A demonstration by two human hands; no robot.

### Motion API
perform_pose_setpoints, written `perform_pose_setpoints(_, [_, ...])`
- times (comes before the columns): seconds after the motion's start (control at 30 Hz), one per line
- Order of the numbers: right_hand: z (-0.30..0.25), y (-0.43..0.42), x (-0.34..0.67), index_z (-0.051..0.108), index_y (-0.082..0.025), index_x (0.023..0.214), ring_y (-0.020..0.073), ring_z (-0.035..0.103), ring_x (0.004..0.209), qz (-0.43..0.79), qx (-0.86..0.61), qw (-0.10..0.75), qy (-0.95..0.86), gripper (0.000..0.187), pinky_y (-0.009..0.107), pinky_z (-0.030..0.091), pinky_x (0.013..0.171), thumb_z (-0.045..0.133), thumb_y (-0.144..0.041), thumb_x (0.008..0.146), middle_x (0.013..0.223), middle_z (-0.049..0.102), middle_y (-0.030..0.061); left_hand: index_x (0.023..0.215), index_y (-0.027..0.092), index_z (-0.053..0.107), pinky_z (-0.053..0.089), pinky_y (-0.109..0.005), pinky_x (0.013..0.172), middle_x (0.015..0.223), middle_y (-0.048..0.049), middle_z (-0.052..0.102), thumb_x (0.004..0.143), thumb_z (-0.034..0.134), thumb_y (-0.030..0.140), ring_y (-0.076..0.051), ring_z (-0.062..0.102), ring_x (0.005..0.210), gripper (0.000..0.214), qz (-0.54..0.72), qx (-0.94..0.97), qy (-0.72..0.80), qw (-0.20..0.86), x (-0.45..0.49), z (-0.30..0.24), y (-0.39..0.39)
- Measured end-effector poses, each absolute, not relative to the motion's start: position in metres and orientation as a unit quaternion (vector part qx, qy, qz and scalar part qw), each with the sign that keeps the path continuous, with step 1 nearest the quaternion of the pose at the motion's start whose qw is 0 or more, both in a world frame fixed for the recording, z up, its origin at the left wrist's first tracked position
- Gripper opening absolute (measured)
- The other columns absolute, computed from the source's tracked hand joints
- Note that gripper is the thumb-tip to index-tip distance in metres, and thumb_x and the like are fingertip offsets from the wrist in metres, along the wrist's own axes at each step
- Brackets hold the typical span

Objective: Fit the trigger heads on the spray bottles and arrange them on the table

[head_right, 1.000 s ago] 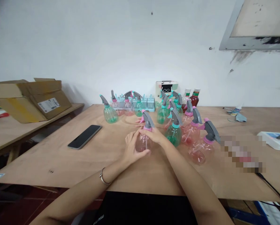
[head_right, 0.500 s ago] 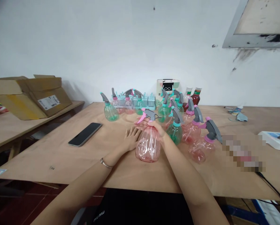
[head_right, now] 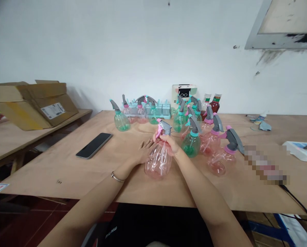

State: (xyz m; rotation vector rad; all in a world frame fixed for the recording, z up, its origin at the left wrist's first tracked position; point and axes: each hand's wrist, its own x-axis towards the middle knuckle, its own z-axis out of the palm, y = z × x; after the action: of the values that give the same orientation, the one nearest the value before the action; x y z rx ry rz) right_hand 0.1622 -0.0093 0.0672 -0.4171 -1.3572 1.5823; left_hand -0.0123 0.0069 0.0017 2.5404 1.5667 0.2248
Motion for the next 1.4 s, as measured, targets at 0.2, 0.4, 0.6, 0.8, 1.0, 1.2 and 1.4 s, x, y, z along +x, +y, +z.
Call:
perform_pose_setpoints(0.2, [0.071, -0.016, 0.158, 0.06, -0.022, 0.091, 0.0228, 0.065, 0.101, 0.657, -0.157, 0.477, -0.562, 0.027, 0.04, 0.052, 0.092, 0.063, -0.04, 0.071, 0.097, 0.069, 0.0052, 0.149, 0.022, 0.034, 0.009, -0.062, 0.116, 0.156, -0.0128, 0.029, 0.093, 0.044, 0.055, -0.035, 0.018, 0.147, 0.066, 0.094, 0.847, 0.518, 0.074, -0.011, 0.0, 0.009])
perform_pose_setpoints(0.4, [0.077, -0.022, 0.154, 0.058, -0.021, 0.086, 0.0235, 0.063, 0.102, 0.622, -0.176, 0.51, -0.568, 0.029, 0.035, 0.054, 0.083, 0.065, -0.039, 0.064, 0.099, 0.07, 0.0066, 0.151, 0.024, 0.029, 0.006, -0.06, 0.117, 0.159, -0.0112, 0.023, 0.093, 0.041, 0.056, -0.032, 0.011, 0.148, 0.069, 0.078, 0.843, 0.525, 0.082, -0.012, -0.002, 0.011])
perform_pose_setpoints(0.6, [0.079, -0.025, 0.151, 0.059, -0.023, 0.096, 0.0242, 0.064, 0.101, 0.645, -0.166, 0.484, -0.567, 0.035, 0.039, 0.052, 0.087, 0.065, -0.04, 0.067, 0.101, 0.07, 0.007, 0.152, 0.022, 0.029, 0.005, -0.06, 0.117, 0.158, -0.0115, 0.024, 0.093, 0.041, 0.052, -0.032, 0.012, 0.148, 0.066, 0.068, 0.844, 0.526, 0.076, -0.011, -0.001, 0.011])
perform_pose_setpoints(0.8, [0.076, -0.025, 0.149, 0.056, -0.023, 0.083, 0.0177, 0.064, 0.074, 0.607, -0.18, 0.517, -0.576, 0.03, 0.029, 0.051, 0.067, 0.072, -0.042, 0.066, 0.078, 0.067, 0.0021, 0.15, 0.02, 0.033, 0.009, -0.061, 0.116, 0.157, -0.0143, 0.026, 0.093, 0.047, 0.044, -0.036, 0.017, 0.147, 0.063, 0.078, 0.847, 0.519, 0.081, -0.011, 0.009, 0.003])
perform_pose_setpoints(1.0, [0.076, -0.024, 0.15, 0.058, -0.024, 0.094, 0.0147, 0.062, 0.081, 0.61, -0.182, 0.507, -0.581, 0.032, 0.026, 0.049, 0.071, 0.069, -0.036, 0.067, 0.09, 0.068, 0.0016, 0.153, 0.019, 0.023, 0.008, -0.061, 0.116, 0.16, -0.013, 0.014, 0.096, 0.04, 0.044, -0.034, 0.009, 0.148, 0.065, 0.029, 0.85, 0.521, 0.068, -0.009, 0.014, 0.002])
perform_pose_setpoints(1.2, [0.077, -0.026, 0.151, 0.058, -0.021, 0.09, 0.0198, 0.064, 0.086, 0.634, -0.177, 0.46, -0.596, 0.034, 0.03, 0.051, 0.07, 0.068, -0.043, 0.066, 0.089, 0.069, 0.0058, 0.153, 0.022, 0.023, 0.007, -0.06, 0.117, 0.161, -0.0116, 0.014, 0.096, 0.038, 0.05, -0.032, 0.008, 0.149, 0.066, 0.031, 0.848, 0.525, 0.066, -0.01, 0.011, 0.003])
perform_pose_setpoints(1.4, [0.08, -0.028, 0.148, 0.053, -0.022, 0.081, 0.0155, 0.062, 0.073, 0.612, -0.155, 0.48, -0.609, 0.033, 0.026, 0.049, 0.061, 0.071, -0.044, 0.065, 0.08, 0.066, 0.0021, 0.152, 0.02, 0.027, 0.008, -0.062, 0.116, 0.16, -0.0143, 0.017, 0.097, 0.037, 0.046, -0.034, 0.011, 0.148, 0.061, 0.044, 0.853, 0.515, 0.071, -0.011, 0.012, 0.001])
